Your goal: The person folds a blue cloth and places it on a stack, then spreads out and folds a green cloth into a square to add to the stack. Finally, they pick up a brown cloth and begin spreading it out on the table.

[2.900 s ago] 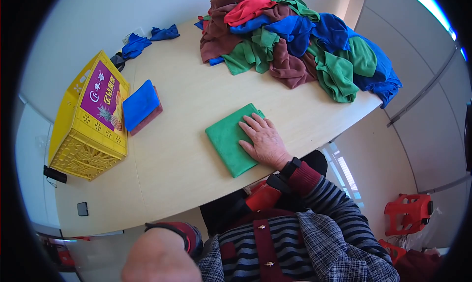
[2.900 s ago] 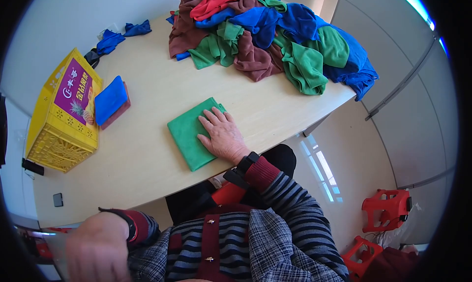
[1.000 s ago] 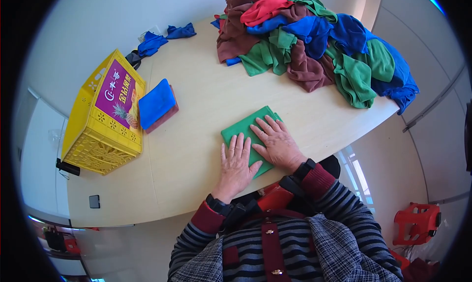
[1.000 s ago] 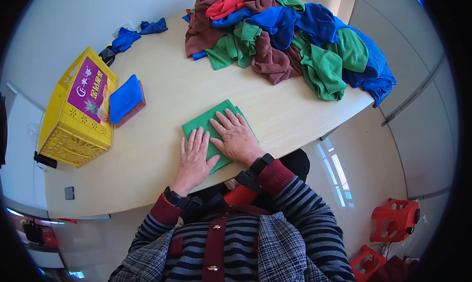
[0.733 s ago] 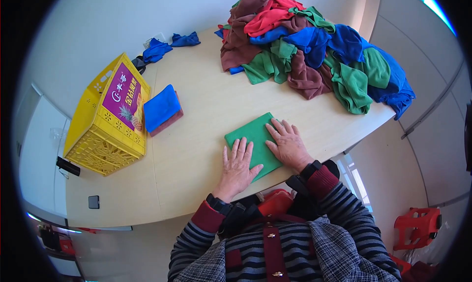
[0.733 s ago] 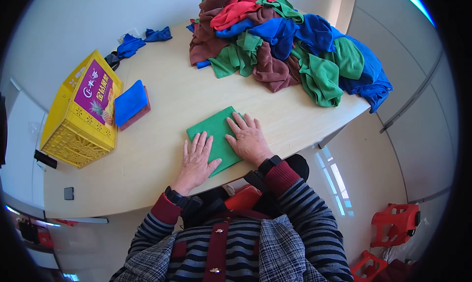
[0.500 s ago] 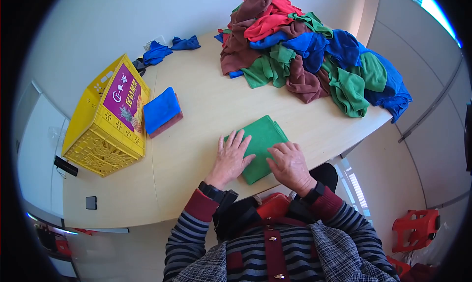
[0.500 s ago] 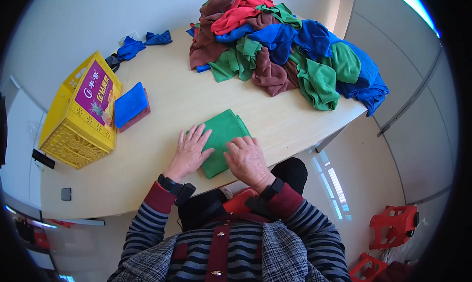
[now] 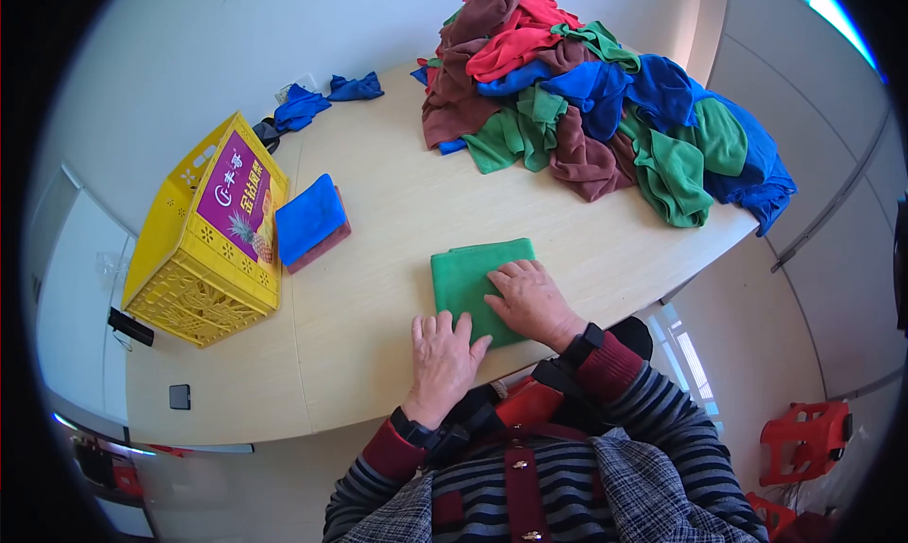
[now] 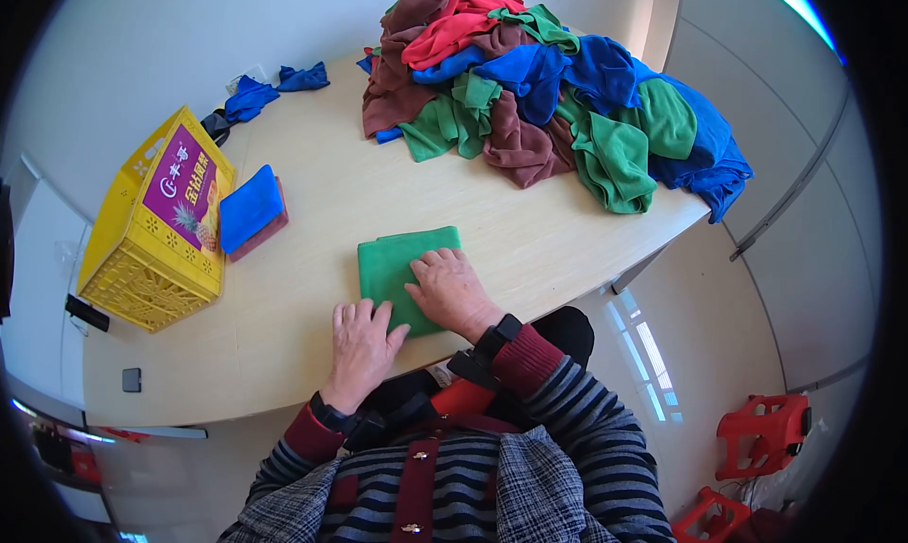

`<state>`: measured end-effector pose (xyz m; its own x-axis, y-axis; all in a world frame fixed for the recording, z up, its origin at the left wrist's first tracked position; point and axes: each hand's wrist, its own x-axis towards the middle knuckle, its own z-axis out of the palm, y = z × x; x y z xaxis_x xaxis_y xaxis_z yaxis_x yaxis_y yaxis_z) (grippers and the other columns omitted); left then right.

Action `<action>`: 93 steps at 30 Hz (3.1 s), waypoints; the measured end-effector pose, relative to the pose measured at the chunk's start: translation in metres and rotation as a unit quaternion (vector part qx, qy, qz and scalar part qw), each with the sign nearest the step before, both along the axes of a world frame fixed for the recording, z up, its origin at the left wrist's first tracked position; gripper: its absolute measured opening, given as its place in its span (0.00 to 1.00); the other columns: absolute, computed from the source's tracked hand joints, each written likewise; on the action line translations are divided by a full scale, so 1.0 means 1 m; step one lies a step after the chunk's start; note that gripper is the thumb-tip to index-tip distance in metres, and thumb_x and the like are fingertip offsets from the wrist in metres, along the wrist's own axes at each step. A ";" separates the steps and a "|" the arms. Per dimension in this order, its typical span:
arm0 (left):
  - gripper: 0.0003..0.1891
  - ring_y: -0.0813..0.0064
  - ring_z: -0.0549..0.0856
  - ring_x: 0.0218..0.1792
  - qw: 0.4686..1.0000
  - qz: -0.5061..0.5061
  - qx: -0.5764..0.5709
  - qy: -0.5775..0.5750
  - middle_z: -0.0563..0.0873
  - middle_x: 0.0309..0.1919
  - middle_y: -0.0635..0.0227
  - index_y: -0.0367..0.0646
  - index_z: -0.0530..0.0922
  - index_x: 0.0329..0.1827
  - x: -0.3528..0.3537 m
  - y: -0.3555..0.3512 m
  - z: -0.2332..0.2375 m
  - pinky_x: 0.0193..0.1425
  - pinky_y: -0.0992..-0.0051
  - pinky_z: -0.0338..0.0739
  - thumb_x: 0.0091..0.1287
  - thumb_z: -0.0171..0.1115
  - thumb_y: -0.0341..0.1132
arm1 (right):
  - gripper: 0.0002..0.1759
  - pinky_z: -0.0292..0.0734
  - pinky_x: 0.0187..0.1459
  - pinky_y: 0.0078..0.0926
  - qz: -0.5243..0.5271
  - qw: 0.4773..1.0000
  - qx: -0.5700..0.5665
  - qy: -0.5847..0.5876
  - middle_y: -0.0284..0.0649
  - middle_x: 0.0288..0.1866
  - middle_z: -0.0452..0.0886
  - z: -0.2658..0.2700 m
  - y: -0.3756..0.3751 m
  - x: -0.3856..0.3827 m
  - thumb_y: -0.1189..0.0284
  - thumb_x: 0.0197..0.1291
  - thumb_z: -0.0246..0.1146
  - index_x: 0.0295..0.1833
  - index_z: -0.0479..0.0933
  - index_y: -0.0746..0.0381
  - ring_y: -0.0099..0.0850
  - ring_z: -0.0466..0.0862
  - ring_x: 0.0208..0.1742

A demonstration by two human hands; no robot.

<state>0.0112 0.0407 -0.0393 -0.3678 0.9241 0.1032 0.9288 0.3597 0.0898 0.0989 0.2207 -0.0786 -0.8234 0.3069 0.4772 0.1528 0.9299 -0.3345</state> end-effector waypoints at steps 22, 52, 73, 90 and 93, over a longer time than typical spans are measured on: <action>0.40 0.51 0.56 0.84 0.995 -0.071 0.062 -0.039 0.59 0.83 0.51 0.39 0.60 0.83 -0.044 0.059 -0.059 0.85 0.45 0.48 0.79 0.49 0.61 | 0.38 0.56 0.79 0.57 -0.088 0.988 -0.038 -0.120 0.51 0.80 0.66 -0.019 0.035 -0.012 0.49 0.73 0.56 0.79 0.66 0.63 0.53 0.61 0.83; 0.41 0.50 0.56 0.84 0.997 -0.032 0.068 -0.028 0.61 0.82 0.49 0.36 0.63 0.81 -0.015 -0.001 -0.062 0.85 0.43 0.47 0.72 0.62 0.53 | 0.33 0.54 0.81 0.51 0.067 0.990 -0.042 -0.114 0.43 0.81 0.68 -0.025 -0.023 -0.024 0.51 0.77 0.51 0.79 0.68 0.59 0.46 0.61 0.83; 0.41 0.49 0.61 0.81 0.981 -0.140 0.110 -0.083 0.65 0.79 0.47 0.34 0.67 0.78 0.012 -0.041 -0.069 0.84 0.42 0.49 0.70 0.65 0.54 | 0.32 0.53 0.81 0.54 0.125 0.989 -0.017 -0.071 0.44 0.81 0.67 0.000 -0.044 -0.009 0.52 0.76 0.55 0.78 0.69 0.57 0.47 0.63 0.83; 0.40 0.52 0.66 0.79 0.982 -0.164 0.096 -0.006 0.68 0.79 0.53 0.49 0.70 0.78 0.013 -0.047 -0.064 0.83 0.45 0.56 0.59 0.73 0.37 | 0.31 0.55 0.81 0.50 0.042 0.991 0.018 -0.122 0.43 0.83 0.65 -0.021 -0.001 -0.013 0.54 0.76 0.54 0.80 0.67 0.54 0.47 0.62 0.83; 0.39 0.51 0.67 0.79 0.981 -0.162 0.109 -0.007 0.68 0.78 0.53 0.49 0.71 0.77 0.014 -0.047 -0.065 0.83 0.46 0.57 0.59 0.73 0.37 | 0.32 0.56 0.80 0.52 0.022 0.989 0.035 -0.139 0.44 0.83 0.65 -0.020 0.000 -0.012 0.54 0.75 0.55 0.79 0.68 0.55 0.48 0.62 0.83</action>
